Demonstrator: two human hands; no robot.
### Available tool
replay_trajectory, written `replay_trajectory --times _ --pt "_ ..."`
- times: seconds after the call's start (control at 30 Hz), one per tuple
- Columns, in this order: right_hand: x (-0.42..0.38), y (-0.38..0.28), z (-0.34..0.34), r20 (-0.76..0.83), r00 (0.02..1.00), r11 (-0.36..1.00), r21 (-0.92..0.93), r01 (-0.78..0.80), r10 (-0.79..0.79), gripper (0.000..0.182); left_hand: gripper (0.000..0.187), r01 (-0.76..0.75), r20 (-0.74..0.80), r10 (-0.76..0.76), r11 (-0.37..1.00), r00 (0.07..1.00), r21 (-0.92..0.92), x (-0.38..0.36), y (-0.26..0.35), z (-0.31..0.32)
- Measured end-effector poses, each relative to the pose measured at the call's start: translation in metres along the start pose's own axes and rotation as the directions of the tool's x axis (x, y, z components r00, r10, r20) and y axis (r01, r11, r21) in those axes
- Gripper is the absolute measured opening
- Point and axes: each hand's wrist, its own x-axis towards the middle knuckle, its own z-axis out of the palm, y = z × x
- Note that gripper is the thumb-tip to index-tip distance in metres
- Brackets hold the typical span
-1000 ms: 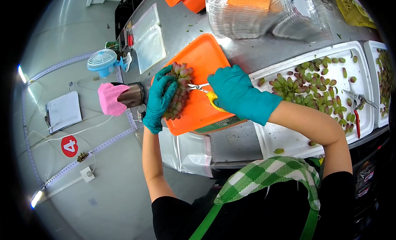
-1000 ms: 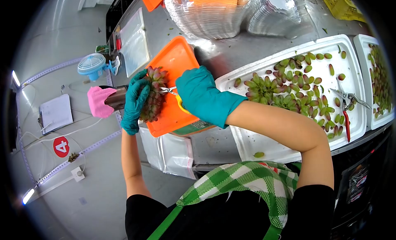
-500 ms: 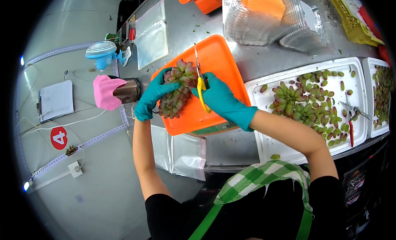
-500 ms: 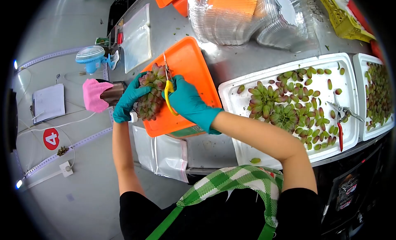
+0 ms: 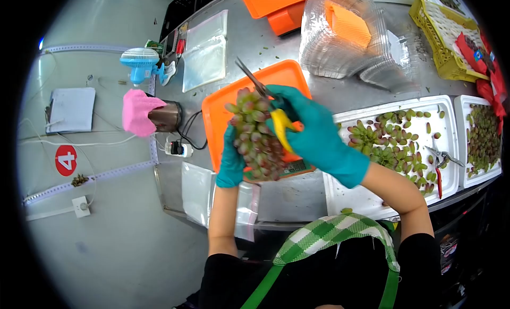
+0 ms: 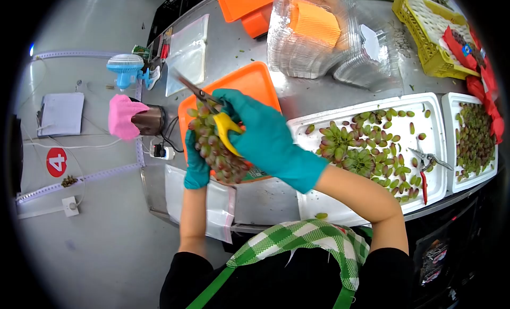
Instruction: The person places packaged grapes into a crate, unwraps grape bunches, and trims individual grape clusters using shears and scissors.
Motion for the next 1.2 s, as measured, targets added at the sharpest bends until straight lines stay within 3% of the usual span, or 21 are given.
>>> replay_trajectory --times 0.03,0.13,0.17,0.23,0.4,0.53,0.63,0.67,0.77,0.8,0.9,0.93,0.97,1.03,1.07,1.13,1.2 --pt "-0.005 -0.008 -0.014 0.072 0.997 0.999 -0.041 0.024 -0.021 0.039 0.054 -0.027 0.007 0.027 1.000 1.000 -0.014 -0.009 -0.012 0.011" --pt "-0.026 -0.034 -0.044 0.238 0.969 0.977 -0.184 0.109 -0.063 0.038 0.053 0.140 0.187 -0.074 0.916 0.980 -0.375 -0.027 -0.062 0.012" --pt "-0.033 -0.038 -0.049 0.281 0.955 0.929 -0.322 0.183 -0.091 0.049 0.053 0.301 0.397 -0.037 0.716 0.917 -0.630 -0.026 -0.087 0.007" --pt "-0.044 -0.039 -0.053 0.349 0.935 0.788 -0.559 0.259 -0.060 0.050 0.052 0.429 0.521 0.028 0.530 0.853 -0.731 -0.033 -0.108 0.020" --pt "-0.069 -0.043 -0.061 0.396 0.910 0.717 -0.670 0.191 0.127 0.049 0.051 0.155 0.202 -0.084 0.917 0.976 -0.368 -0.065 -0.101 0.070" --pt "-0.084 -0.044 -0.058 0.338 0.933 0.705 -0.692 0.158 0.123 0.045 0.046 0.108 0.052 -0.099 0.968 0.994 -0.225 -0.072 -0.108 0.069" --pt "-0.086 -0.050 -0.054 0.248 0.940 0.812 -0.582 -0.049 0.234 0.041 0.042 0.079 -0.001 -0.081 0.969 0.997 -0.233 -0.073 -0.103 0.074" --pt "-0.089 -0.038 -0.054 0.236 0.966 0.844 -0.535 0.035 0.110 0.042 0.043 0.079 0.001 -0.082 0.965 0.997 -0.249 -0.074 -0.100 0.074" --pt "-0.090 -0.034 -0.054 0.189 0.974 0.924 -0.379 -0.047 0.127 0.041 0.047 0.074 0.036 -0.067 0.959 0.997 -0.275 -0.076 -0.097 0.072" --pt "-0.088 -0.043 -0.055 0.192 0.918 0.903 -0.332 -0.271 0.346 0.037 0.048 0.067 0.063 -0.050 0.953 0.997 -0.294 -0.075 -0.098 0.071" --pt "-0.086 -0.056 -0.057 0.177 0.892 0.908 -0.030 -0.418 0.416 0.034 0.048 0.084 0.098 -0.055 0.942 0.994 -0.326 -0.066 -0.105 0.066" --pt "-0.086 -0.065 -0.058 0.160 0.903 0.905 0.092 -0.416 0.399 0.033 0.049 0.099 0.106 -0.067 0.939 0.992 -0.330 -0.065 -0.106 0.066" --pt "-0.086 -0.069 -0.059 0.143 0.921 0.921 0.097 -0.376 0.361 0.033 0.049 0.116 0.116 -0.081 0.936 0.990 -0.332 -0.064 -0.107 0.066" --pt "-0.086 -0.079 -0.070 0.142 0.890 0.900 -0.130 -0.417 0.433 0.041 0.049 0.153 0.165 -0.092 0.901 0.982 -0.405 -0.063 -0.107 0.067" --pt "-0.086 -0.082 -0.079 0.181 0.919 0.891 -0.367 -0.266 0.349 0.045 0.049 0.172 0.186 -0.098 0.880 0.978 -0.442 -0.063 -0.108 0.066" --pt "-0.086 -0.086 -0.095 0.325 0.922 0.679 -0.727 0.102 0.210 0.052 0.053 0.171 0.198 -0.093 0.890 0.976 -0.424 -0.064 -0.109 0.061" --pt "-0.086 -0.095 -0.103 0.416 0.875 0.419 -0.860 0.290 0.248 0.055 0.060 0.132 0.189 -0.076 0.943 0.979 -0.305 -0.065 -0.112 0.053"
